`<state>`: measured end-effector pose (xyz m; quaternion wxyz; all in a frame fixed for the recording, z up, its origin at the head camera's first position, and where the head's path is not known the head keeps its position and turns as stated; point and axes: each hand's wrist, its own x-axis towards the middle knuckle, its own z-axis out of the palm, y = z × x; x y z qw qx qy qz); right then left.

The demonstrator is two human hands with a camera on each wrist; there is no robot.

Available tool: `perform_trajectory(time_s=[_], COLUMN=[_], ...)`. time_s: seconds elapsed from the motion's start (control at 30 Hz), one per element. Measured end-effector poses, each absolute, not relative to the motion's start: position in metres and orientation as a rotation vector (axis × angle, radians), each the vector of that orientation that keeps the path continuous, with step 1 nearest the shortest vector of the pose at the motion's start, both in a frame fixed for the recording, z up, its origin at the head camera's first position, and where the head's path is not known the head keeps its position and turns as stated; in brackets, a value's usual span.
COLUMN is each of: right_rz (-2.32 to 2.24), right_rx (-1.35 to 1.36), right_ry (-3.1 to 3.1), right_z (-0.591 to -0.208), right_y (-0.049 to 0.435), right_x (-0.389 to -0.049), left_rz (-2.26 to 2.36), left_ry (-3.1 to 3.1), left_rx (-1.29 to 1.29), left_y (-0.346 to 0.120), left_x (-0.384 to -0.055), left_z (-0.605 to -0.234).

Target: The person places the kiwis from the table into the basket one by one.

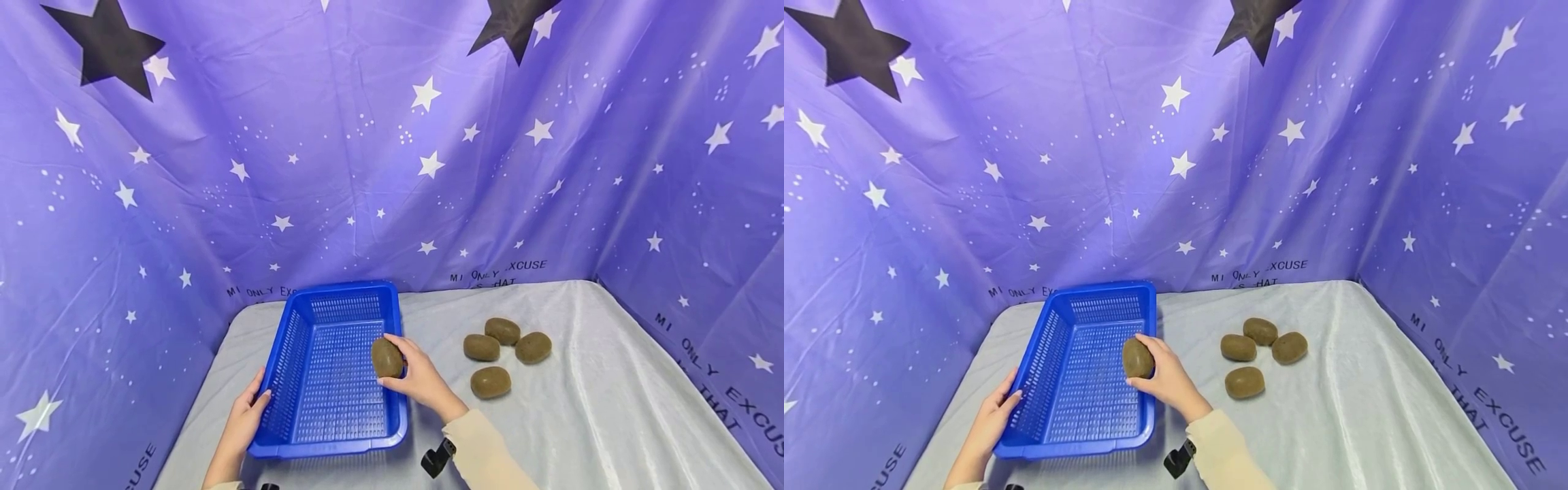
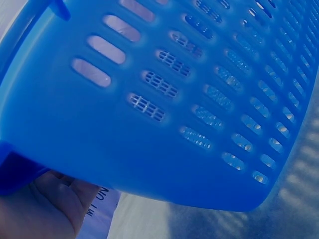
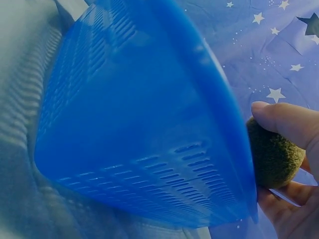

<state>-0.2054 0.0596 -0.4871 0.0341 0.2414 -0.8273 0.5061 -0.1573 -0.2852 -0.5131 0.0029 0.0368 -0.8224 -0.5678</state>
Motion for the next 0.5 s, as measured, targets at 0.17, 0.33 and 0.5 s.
perform_trajectory(time_s=[0.17,0.33,0.5], right_rz=[1.555,1.543,1.585], right_rx=[0.738,0.758,0.734], right_ry=[-2.550,-2.551,-2.525], right_z=[-0.4883,-0.4890,-0.4916], right_y=[0.0596,0.0598,0.0604], right_x=[-0.2040,-0.2032,-0.2042], left_rz=[-1.782,-1.793,-1.781], left_ry=[-2.590,-2.596,-2.584], left_rx=[0.125,0.128,0.101], left_y=[-0.2855,-0.2864,-0.2854], left_x=[-0.1566,-0.1558,-0.1572], left_z=[-0.5135,-0.5127,-0.5137])
